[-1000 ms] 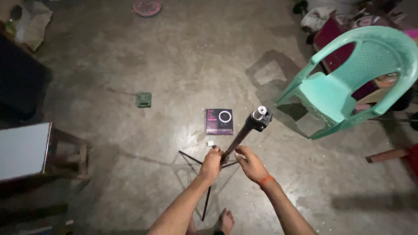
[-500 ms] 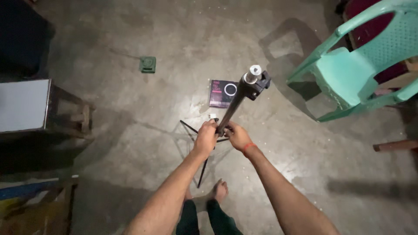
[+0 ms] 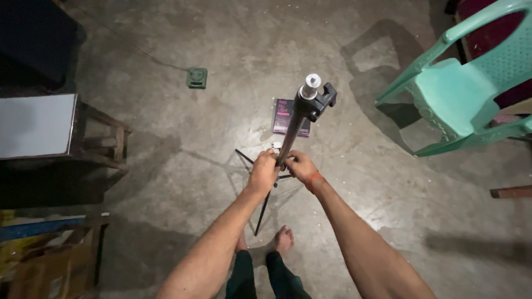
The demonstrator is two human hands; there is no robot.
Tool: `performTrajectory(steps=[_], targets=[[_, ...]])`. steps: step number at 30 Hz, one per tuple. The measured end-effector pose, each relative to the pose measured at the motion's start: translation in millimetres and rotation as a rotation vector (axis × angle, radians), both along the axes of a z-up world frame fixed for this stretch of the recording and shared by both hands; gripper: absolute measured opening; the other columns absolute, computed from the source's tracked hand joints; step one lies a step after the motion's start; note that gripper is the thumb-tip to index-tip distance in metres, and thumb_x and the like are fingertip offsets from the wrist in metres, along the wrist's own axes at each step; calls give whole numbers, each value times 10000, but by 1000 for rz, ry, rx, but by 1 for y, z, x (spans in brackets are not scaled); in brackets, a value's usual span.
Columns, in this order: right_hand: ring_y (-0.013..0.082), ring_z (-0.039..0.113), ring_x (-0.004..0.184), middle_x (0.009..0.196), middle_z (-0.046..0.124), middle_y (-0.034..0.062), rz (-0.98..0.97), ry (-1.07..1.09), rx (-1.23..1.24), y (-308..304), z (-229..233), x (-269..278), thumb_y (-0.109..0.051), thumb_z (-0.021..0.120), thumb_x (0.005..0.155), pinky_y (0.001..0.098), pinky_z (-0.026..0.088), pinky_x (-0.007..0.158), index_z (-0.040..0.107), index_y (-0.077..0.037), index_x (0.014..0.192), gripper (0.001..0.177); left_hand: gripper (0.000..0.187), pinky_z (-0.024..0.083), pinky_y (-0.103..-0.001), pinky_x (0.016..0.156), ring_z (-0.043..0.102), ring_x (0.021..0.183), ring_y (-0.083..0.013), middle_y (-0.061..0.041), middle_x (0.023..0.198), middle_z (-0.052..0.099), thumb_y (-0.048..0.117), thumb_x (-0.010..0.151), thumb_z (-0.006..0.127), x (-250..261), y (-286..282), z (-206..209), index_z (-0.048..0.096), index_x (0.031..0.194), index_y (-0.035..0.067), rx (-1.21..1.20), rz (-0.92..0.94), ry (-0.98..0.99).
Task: The person assembles a tripod by extending its legs and telescopic pole, then attaches a phone mount to the top. The person handles the tripod and mount by hand.
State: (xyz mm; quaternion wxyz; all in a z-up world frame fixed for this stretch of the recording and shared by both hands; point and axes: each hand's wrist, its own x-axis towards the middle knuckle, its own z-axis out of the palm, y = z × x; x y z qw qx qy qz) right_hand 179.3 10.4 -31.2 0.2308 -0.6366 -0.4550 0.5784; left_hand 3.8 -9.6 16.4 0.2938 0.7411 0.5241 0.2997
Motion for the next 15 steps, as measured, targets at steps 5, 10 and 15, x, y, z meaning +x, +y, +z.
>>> performTrajectory(steps=[5,10,15], targets=[[156,568,625,768,646,71,-108,319,-108,7,-28,6,-195,633,965,307,479,580,654,-2,989,195,180,500,-489,893,610,992,-390,-169,974,643,-50,730,745,2,3,2,706,887,28,-24,12,21],[163,665,826,897,664,64,-110,656,-285,2,-21,26,-194,562,989,303,558,784,664,-14,1079,226,209,493,-493,873,601,985,-403,-185,967,642,-46,710,772,4,0,7,703,902,-1,-2,15,21],[159,663,921,991,675,49,19,668,-215,-4,-12,33,-225,575,1019,334,555,860,657,-55,1211,269,188,500,-485,882,608,999,-397,-183,973,647,-34,715,774,6,2,11,699,885,-7,-33,27,38]])
